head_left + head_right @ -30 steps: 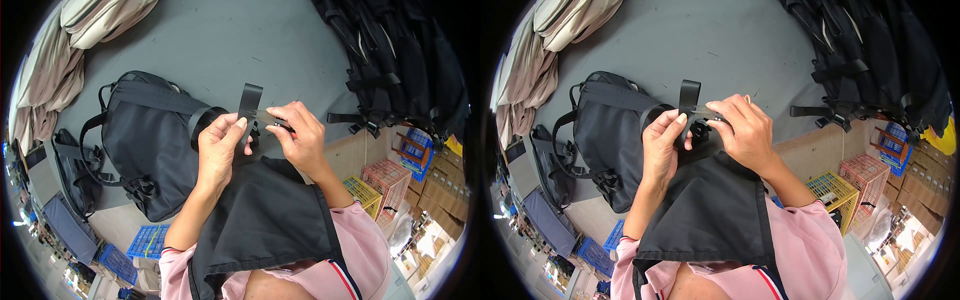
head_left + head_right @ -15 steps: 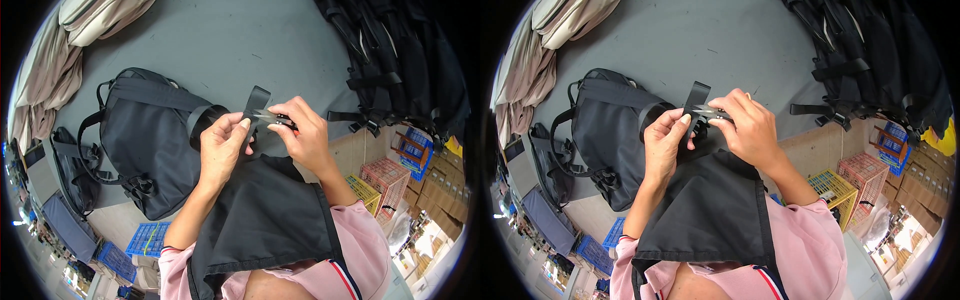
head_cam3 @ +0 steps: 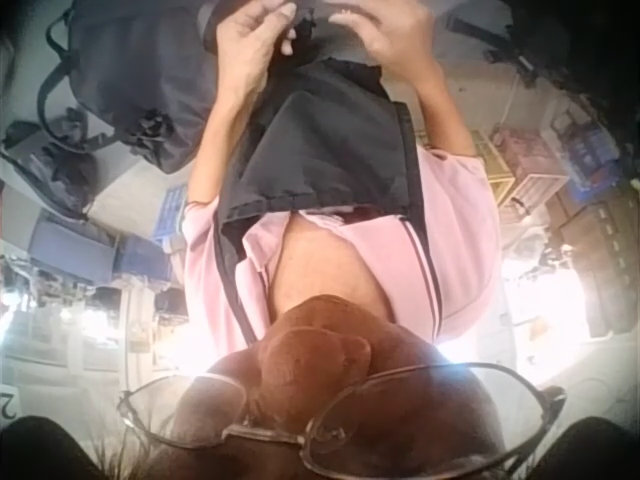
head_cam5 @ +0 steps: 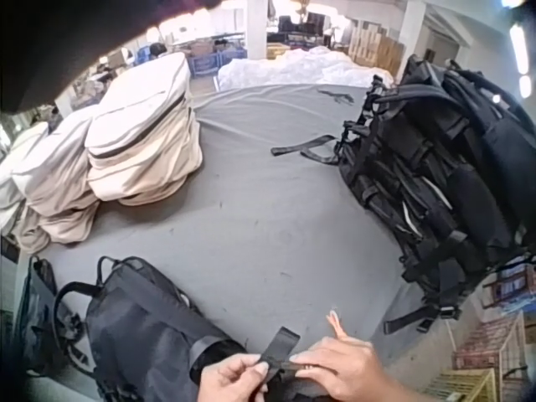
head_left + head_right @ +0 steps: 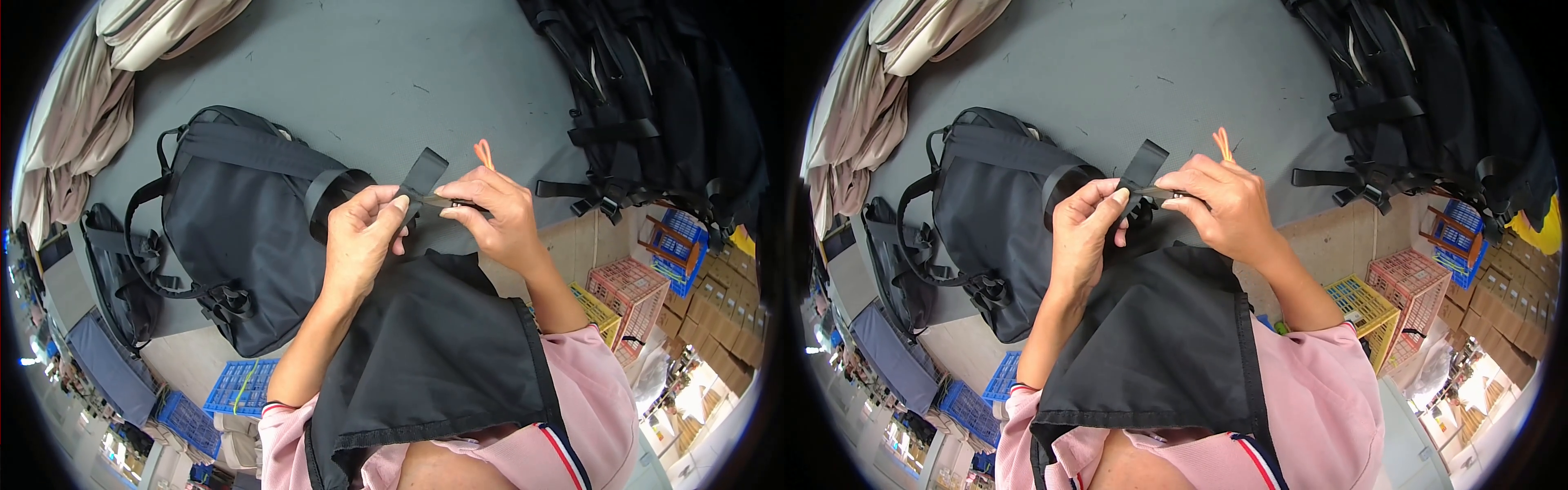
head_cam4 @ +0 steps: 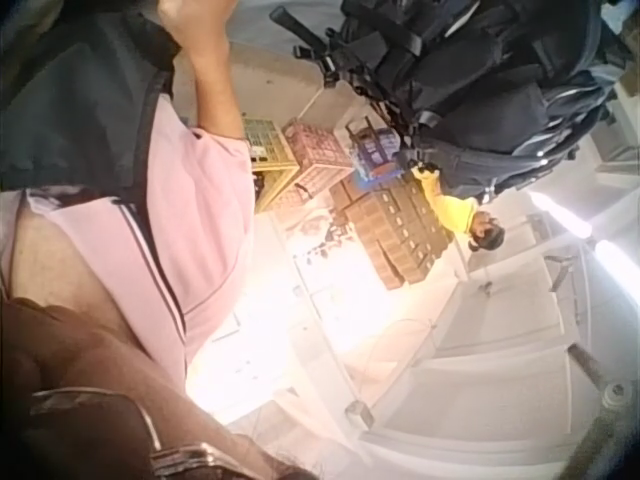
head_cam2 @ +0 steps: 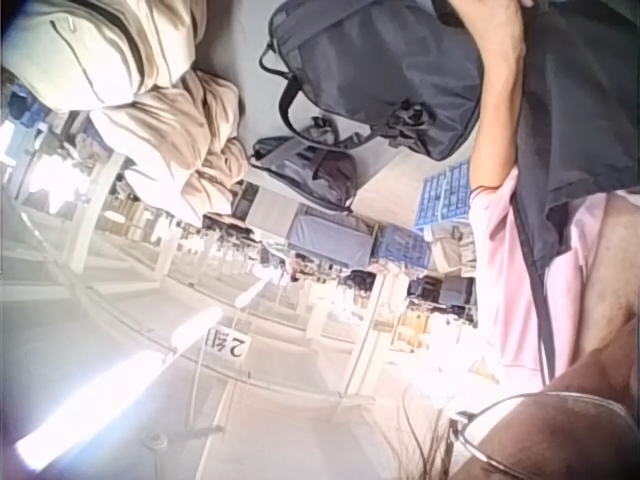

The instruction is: Inspecting a backpack and trimming loose threads with small scissors.

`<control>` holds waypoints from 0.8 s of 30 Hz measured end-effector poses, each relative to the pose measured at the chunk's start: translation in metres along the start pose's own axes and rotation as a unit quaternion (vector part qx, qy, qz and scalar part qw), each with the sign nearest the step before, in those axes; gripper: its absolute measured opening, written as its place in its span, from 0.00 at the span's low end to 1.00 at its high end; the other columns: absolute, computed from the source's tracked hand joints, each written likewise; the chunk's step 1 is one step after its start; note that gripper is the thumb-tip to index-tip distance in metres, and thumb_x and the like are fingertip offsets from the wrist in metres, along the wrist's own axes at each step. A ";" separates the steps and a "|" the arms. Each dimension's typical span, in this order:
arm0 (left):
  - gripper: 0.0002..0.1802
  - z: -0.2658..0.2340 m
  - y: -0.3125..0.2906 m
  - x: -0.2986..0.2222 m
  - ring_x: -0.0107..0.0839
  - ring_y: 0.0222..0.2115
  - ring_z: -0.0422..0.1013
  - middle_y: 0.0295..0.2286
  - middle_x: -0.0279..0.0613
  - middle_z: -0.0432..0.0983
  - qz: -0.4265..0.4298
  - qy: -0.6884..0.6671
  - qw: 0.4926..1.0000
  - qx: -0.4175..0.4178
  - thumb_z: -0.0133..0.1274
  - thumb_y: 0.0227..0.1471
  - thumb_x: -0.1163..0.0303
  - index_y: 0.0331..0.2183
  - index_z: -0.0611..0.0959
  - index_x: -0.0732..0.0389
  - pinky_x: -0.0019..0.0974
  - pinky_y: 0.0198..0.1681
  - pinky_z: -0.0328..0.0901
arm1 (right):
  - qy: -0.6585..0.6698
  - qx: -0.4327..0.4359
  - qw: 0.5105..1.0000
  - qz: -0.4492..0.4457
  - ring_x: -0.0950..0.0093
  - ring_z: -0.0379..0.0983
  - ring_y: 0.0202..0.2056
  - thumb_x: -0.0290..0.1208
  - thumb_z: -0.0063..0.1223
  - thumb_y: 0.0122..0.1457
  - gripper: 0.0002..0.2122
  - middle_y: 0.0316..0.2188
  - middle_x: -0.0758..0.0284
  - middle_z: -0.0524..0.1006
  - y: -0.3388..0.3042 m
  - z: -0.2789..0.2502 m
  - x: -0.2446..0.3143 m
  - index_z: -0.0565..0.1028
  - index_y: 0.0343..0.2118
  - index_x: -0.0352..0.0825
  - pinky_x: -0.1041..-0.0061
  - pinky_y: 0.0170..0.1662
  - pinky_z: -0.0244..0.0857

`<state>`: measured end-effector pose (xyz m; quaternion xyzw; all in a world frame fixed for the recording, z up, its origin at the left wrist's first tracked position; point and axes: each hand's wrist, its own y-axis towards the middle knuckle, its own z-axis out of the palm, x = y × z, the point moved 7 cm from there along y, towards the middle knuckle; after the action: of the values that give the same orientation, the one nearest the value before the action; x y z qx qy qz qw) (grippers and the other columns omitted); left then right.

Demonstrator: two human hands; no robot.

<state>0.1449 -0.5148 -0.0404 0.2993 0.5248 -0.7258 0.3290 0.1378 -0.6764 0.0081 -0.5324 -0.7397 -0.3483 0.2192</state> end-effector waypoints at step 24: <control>0.12 -0.002 0.001 -0.001 0.16 0.18 0.66 0.20 0.33 0.73 -0.006 0.052 0.999 0.001 0.51 0.54 0.70 0.36 0.79 0.69 0.21 0.21 0.62 | 0.116 -0.026 0.986 0.120 0.72 0.71 0.22 0.22 0.60 0.44 0.09 0.24 0.68 0.73 -0.004 0.003 -0.003 0.76 0.32 0.35 0.76 0.26 0.64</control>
<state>0.1469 -0.5130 -0.0406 0.3340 0.5419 -0.7118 0.2967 0.1358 -0.6769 0.0026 -0.5788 -0.6309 -0.3981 0.3294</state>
